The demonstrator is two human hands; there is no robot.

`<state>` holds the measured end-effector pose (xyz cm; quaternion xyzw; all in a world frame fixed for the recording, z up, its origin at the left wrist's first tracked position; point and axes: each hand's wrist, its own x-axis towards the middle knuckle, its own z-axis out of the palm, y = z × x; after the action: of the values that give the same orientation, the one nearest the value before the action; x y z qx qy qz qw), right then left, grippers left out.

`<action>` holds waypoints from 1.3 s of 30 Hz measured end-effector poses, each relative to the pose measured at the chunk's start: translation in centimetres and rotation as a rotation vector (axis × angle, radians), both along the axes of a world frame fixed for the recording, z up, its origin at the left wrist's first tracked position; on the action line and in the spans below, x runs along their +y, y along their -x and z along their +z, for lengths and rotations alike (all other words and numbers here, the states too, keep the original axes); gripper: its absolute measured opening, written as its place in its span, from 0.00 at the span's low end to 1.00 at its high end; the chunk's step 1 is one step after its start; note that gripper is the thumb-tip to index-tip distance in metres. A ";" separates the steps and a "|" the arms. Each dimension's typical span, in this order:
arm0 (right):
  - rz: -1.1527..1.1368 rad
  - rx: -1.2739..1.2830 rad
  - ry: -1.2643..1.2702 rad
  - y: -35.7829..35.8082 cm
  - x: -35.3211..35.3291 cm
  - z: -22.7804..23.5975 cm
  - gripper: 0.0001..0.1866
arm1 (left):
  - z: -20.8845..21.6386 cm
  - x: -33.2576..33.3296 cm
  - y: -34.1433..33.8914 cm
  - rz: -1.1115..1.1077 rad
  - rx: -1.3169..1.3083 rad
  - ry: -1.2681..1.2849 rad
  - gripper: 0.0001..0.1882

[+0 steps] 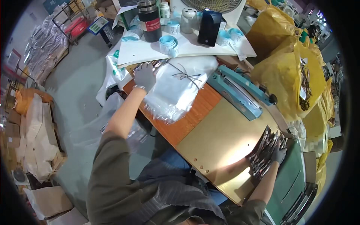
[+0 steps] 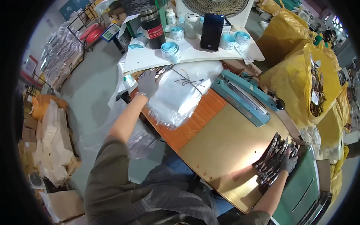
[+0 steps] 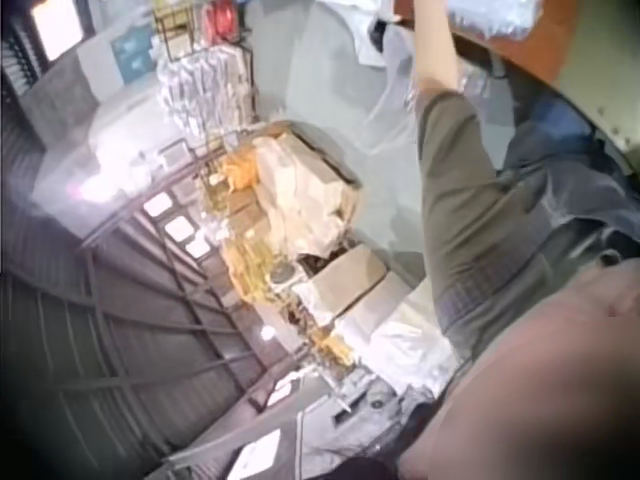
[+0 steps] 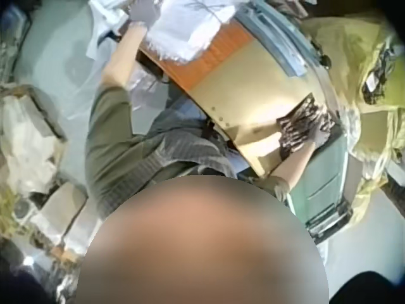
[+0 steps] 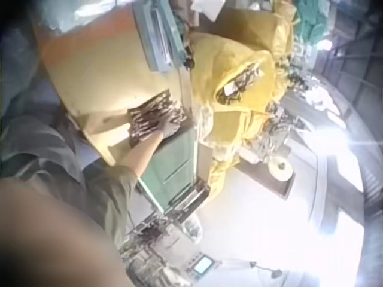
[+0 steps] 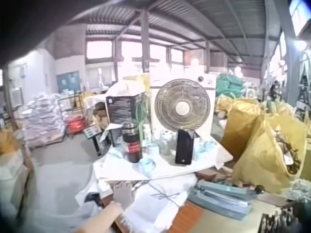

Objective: Packing bundles of metal rods into plastic bags and sealing them using a heat sealer.

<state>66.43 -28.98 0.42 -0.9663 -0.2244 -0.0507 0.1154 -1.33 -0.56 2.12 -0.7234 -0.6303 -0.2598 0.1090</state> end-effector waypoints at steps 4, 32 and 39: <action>0.109 0.139 0.206 2.8 -0.4 1.2 0.55 | -0.9 2.1 0.4 0.044 0.330 0.073 0.15; -0.107 0.271 -0.288 9.2 -4.2 2.7 0.49 | -1.6 -17.2 -41.5 -0.778 -0.324 0.533 0.37; -0.178 0.335 -0.681 10.7 1.4 -2.1 0.17 | -3.8 -18.6 -43.8 -0.727 -0.367 0.499 0.41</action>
<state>55.76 -27.59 -1.69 -0.8833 -0.0879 0.0265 0.4597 42.46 -19.15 -1.68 -0.8434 -0.3883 -0.2450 -0.2792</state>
